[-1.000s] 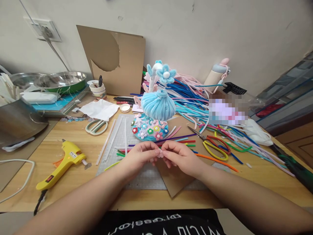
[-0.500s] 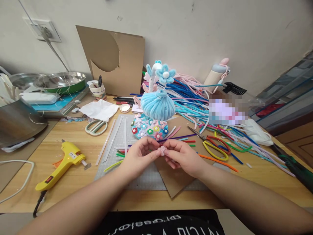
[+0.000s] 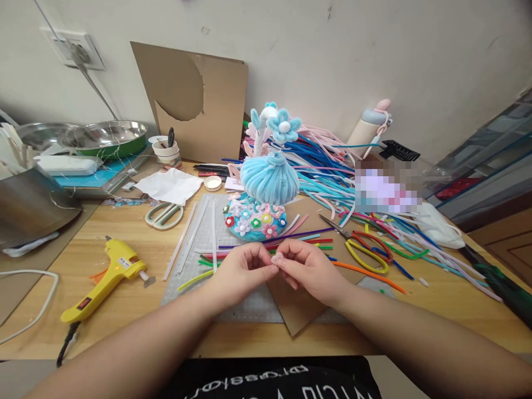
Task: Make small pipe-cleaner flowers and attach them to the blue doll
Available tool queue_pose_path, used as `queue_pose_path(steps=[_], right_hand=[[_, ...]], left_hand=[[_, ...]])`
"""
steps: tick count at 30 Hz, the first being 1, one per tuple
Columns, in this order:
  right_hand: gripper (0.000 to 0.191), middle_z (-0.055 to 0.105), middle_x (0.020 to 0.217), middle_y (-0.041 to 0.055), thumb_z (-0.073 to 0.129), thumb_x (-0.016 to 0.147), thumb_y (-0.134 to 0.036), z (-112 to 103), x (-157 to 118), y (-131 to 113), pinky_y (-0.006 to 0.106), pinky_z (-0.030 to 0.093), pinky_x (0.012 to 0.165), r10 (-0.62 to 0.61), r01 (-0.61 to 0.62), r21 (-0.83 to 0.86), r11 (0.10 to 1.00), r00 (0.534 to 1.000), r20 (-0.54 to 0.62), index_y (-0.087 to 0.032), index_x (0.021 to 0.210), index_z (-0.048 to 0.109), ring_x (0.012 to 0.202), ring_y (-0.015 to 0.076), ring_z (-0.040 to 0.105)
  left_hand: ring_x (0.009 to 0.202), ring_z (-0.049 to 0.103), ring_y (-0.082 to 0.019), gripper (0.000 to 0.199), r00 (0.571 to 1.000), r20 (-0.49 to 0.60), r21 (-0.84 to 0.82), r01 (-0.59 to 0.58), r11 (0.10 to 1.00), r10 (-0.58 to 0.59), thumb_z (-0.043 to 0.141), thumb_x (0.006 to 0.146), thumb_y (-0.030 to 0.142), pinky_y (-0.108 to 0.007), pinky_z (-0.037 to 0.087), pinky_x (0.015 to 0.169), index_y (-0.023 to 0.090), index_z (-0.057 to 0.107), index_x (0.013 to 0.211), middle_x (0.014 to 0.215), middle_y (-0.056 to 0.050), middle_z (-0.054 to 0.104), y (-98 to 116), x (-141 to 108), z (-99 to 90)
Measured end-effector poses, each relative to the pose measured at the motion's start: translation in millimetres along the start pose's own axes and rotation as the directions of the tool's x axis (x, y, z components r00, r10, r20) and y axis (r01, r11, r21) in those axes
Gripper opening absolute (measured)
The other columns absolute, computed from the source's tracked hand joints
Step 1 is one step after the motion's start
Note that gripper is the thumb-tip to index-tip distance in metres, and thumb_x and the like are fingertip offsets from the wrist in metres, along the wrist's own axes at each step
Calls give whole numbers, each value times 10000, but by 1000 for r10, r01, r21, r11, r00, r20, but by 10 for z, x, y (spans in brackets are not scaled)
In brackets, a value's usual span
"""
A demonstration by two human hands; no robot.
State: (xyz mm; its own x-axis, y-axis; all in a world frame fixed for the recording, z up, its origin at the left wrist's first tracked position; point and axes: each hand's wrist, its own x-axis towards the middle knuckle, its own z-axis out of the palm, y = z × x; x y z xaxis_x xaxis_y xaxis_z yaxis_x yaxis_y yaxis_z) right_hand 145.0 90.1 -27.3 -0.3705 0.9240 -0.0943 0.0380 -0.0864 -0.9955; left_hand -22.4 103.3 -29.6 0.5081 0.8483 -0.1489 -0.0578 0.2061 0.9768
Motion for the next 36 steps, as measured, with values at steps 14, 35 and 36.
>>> queue_pose_path(steps=[14,35,36], right_hand=[[263,554,578,-41,582,801,-420,-35,33,-4,158,284,353,81,-81,27,996,997,9,-173,778,494,373,47,436],[82,460,573,-50,534,755,-178,-11,-3,66,178,298,432,-46,27,-395,918,998,-40,-173,682,495,491,71,386],[91,452,570,-51,534,749,-173,-11,-7,63,178,289,431,-53,35,-391,920,998,-36,-173,672,487,493,70,376]], left_hand=[[578,574,-102,296,998,-44,-226,32,973,-43,731,688,339,-241,470,586,138,522,747,651,2,608,15,15,-2],[531,554,-105,244,997,-56,93,49,994,-43,733,661,313,-225,418,542,128,576,692,566,8,610,-36,33,-31],[529,555,-107,233,997,-61,108,48,993,-41,731,662,306,-226,417,540,126,586,686,562,5,612,-25,26,-25]])
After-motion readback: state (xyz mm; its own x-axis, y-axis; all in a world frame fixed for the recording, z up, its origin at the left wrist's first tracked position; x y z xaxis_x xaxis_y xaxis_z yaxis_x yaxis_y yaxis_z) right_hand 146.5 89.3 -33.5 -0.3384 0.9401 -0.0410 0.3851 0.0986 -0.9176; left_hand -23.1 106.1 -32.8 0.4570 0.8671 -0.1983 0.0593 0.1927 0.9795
